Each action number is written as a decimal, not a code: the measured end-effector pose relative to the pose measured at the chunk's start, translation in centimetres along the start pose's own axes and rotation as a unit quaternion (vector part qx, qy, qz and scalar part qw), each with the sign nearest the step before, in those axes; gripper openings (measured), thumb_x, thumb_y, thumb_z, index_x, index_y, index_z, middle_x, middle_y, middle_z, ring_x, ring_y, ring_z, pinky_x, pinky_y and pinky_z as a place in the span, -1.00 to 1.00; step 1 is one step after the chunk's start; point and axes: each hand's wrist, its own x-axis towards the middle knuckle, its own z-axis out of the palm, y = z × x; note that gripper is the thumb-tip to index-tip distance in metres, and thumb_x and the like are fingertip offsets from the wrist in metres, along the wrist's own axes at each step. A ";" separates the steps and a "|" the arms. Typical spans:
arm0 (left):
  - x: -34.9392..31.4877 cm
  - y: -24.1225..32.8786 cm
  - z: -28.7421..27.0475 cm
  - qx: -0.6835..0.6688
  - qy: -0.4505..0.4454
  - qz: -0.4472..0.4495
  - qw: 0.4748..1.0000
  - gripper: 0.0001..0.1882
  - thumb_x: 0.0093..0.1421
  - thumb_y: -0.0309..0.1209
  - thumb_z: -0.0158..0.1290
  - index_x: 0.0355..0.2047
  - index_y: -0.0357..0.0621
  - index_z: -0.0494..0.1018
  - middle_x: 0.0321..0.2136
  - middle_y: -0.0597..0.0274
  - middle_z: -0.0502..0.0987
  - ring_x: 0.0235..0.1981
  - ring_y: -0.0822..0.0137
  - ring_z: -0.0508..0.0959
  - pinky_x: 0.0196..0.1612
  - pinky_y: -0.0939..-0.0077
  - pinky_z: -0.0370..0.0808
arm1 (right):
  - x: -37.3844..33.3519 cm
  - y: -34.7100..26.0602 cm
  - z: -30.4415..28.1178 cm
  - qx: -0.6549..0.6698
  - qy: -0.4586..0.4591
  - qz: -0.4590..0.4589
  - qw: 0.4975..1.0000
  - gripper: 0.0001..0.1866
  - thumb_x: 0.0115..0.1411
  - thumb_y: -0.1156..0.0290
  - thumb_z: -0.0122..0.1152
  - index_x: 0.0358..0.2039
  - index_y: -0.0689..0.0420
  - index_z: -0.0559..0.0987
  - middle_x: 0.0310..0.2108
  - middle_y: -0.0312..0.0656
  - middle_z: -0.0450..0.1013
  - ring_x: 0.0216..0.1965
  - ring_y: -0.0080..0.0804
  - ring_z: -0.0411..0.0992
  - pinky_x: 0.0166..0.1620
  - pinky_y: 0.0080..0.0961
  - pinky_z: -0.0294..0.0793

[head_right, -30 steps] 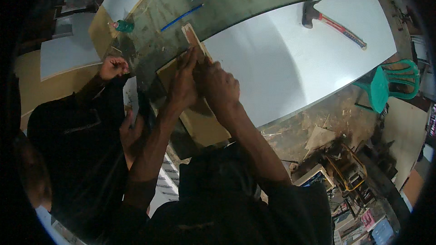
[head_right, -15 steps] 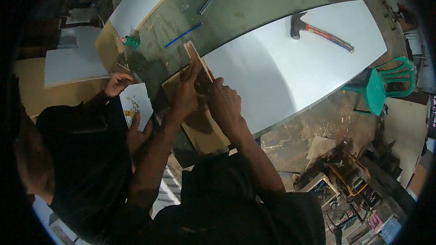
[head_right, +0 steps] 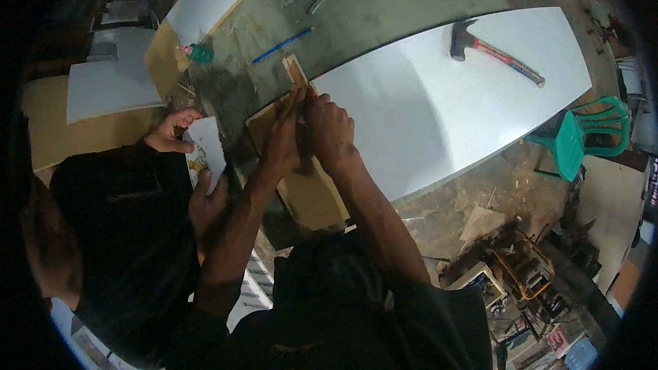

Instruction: The person applies adhesive and trim to the edges of wood panels, using a utility knife to cut excess material and a straightedge for alignment.

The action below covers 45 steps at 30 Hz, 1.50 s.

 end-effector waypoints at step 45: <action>0.3 0.8 0.5 0.003 -0.003 -0.047 0.999 0.20 -0.17 -0.43 0.40 0.41 -0.15 -0.11 0.35 -0.11 0.11 0.30 -0.08 0.23 0.28 0.18 0.29 | -5.4 3.0 0.3 -0.036 -0.032 0.045 0.998 -0.68 0.18 0.29 0.19 -0.26 0.32 0.42 -0.38 0.17 0.54 -0.29 0.12 0.58 -0.29 -0.03 0.60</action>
